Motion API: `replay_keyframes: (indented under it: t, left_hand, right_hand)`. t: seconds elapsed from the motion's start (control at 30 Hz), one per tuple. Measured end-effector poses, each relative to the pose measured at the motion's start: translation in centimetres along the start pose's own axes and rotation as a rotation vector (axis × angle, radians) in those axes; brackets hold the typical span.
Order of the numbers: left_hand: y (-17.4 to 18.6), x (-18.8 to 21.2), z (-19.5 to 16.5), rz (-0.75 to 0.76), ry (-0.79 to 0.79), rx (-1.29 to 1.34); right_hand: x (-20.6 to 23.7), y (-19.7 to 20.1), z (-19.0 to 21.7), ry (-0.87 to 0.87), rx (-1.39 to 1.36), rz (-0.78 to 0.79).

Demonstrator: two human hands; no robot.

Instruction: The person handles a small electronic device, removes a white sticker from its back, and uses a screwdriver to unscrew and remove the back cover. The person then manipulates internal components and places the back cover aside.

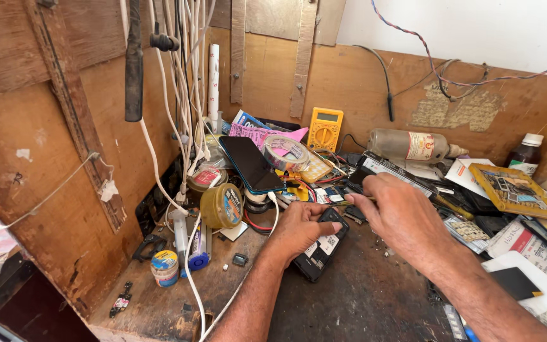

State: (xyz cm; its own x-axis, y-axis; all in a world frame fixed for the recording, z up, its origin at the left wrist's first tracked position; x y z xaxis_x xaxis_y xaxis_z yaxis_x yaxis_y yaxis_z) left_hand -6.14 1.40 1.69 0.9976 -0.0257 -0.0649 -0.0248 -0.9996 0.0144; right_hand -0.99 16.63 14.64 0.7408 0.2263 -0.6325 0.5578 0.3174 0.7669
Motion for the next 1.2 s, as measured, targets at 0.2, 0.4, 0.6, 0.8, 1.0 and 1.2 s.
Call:
replay_keyframes:
  t: [0.2, 0.4, 0.6, 0.8, 1.0, 1.2]
  left_hand:
    - [-0.3, 0.0, 0.0, 0.025, 0.015, 0.095]
    - [-0.2, 0.2, -0.2, 0.029, 0.017, 0.095]
    - [-0.2, 0.4, -0.4, 0.05, 0.048, 0.133]
    - [-0.1, 0.3, -0.3, 0.058, 0.055, 0.145]
    - [-0.1, 0.7, -0.8, 0.056, 0.059, 0.147]
    - [0.2, 1.0, -1.3, 0.047, 0.058, 0.104]
  right_hand:
    - [0.4, 1.8, -2.1, -0.119, -0.208, -0.298]
    - [2.5, -0.5, -3.9, -0.513, -0.713, -0.331]
    - [2.9, -3.1, -3.5, -0.388, -0.945, -0.511]
    - [3.8, -4.1, -2.1, -0.27, -1.089, -0.573]
    - [4.9, -3.8, -1.2, -0.257, -1.005, -0.582]
    - [5.1, -3.8, -0.6, -0.216, -0.929, -0.57]
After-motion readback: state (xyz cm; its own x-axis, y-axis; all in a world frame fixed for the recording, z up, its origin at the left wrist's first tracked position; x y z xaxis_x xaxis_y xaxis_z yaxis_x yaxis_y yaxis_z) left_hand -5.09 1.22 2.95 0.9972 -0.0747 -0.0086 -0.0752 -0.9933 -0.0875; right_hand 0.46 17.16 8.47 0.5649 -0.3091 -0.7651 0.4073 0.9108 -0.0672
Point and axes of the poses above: each hand's wrist, its own x-axis away from the middle knuckle, its own y-axis out of the back of the hand, z = x × y, the point moved 4 cm from there along -x, towards the middle knuckle, and after that the axes turned 14 degrees about -z, right-handed, at the moved point
